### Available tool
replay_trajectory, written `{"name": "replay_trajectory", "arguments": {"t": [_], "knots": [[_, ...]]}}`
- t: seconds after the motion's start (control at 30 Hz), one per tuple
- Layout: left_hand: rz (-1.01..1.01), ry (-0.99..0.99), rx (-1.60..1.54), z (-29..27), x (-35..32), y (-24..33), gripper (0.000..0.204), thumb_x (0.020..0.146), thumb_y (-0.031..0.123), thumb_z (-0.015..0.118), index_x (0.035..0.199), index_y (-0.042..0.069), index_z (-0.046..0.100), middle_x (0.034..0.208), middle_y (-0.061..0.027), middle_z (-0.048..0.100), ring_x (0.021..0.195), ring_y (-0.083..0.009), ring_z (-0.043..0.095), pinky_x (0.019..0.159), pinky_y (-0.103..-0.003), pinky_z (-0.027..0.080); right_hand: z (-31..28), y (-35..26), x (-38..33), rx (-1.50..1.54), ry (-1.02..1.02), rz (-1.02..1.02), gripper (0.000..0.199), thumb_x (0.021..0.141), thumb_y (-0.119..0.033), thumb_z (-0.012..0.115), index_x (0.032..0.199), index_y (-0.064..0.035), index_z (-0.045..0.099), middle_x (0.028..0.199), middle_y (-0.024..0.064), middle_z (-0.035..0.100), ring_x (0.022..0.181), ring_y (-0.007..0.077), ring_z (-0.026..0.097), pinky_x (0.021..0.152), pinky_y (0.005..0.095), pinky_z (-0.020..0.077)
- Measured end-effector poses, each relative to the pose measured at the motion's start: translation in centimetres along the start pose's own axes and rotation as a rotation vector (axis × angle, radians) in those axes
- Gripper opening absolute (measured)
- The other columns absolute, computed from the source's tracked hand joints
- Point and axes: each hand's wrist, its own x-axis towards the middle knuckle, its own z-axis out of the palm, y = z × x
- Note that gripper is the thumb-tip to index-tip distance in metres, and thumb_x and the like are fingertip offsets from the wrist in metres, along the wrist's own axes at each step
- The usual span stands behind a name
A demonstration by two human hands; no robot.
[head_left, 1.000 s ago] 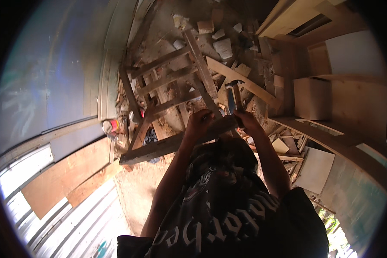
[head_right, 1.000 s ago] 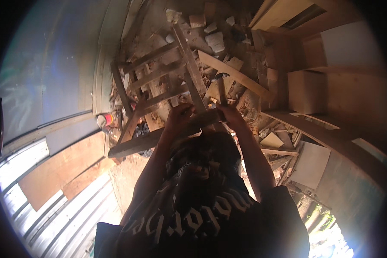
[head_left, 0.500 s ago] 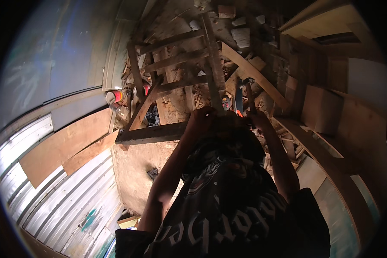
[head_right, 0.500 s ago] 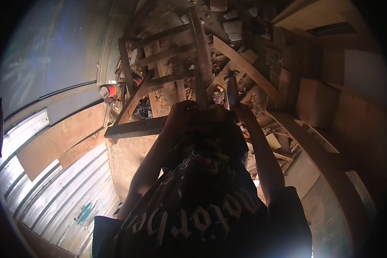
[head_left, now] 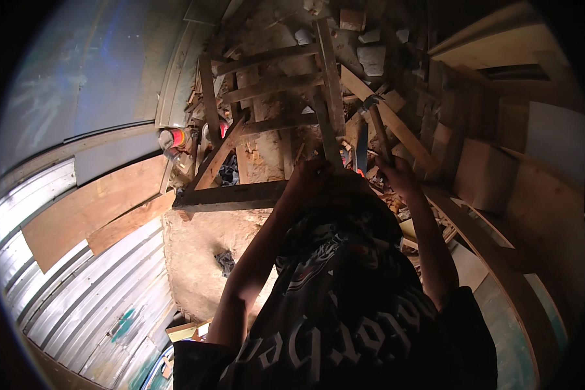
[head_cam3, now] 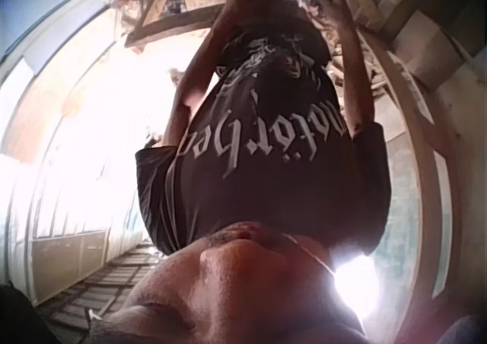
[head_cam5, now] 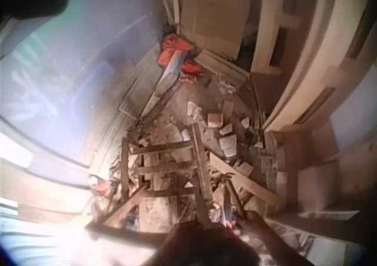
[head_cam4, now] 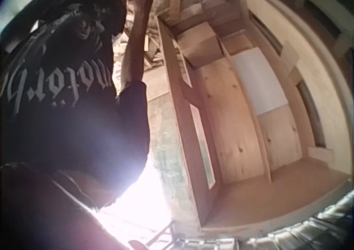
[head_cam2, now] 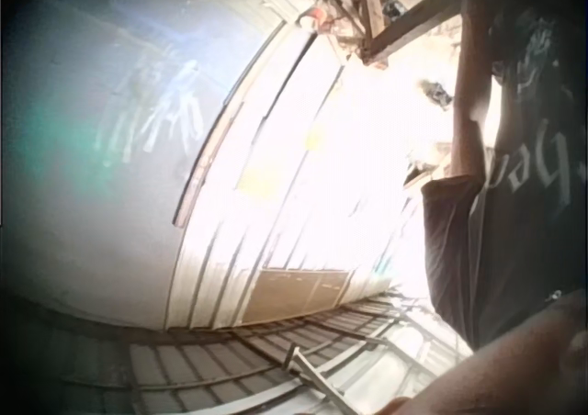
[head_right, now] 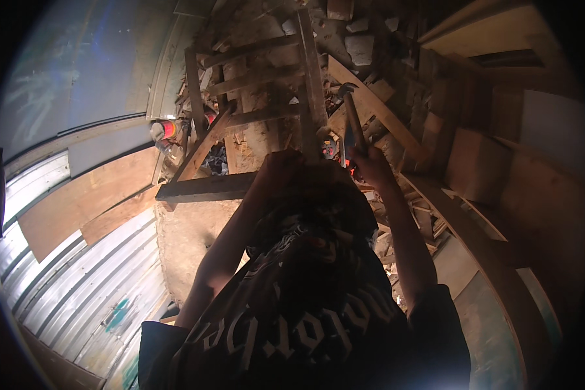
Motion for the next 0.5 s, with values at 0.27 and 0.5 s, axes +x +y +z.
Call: {"name": "replay_trajectory", "arguments": {"t": [0.27,0.5], "knots": [[0.033,0.025,-0.013,0.5,-0.2,-1.3,0.019,0.089,0.016,0.063,0.098,-0.001,0.069,0.080,-0.0144,0.069,0.077,-0.0149,0.067,0.069,-0.033,0.051,3.3,-5.0,-6.5,0.032,-0.066,-0.069,0.029,0.099,-0.035,0.053,0.103,-0.0070,0.048,0.060,0.0028,0.052,0.042,0.0100,0.048,0.038,0.0268,0.0365],[0.085,0.000,0.013,0.3,-0.2,-1.4,0.019,0.089,0.015,0.061,0.099,0.001,0.069,0.084,-0.0163,0.070,0.079,-0.0220,0.069,0.070,-0.035,0.052,2.4,-7.3,-11.3,-0.757,-0.050,-0.373,0.032,0.103,-0.034,0.044,0.106,-0.0027,0.050,0.065,0.0111,0.057,0.056,0.0239,0.057,0.056,0.0397,0.0434]]}}
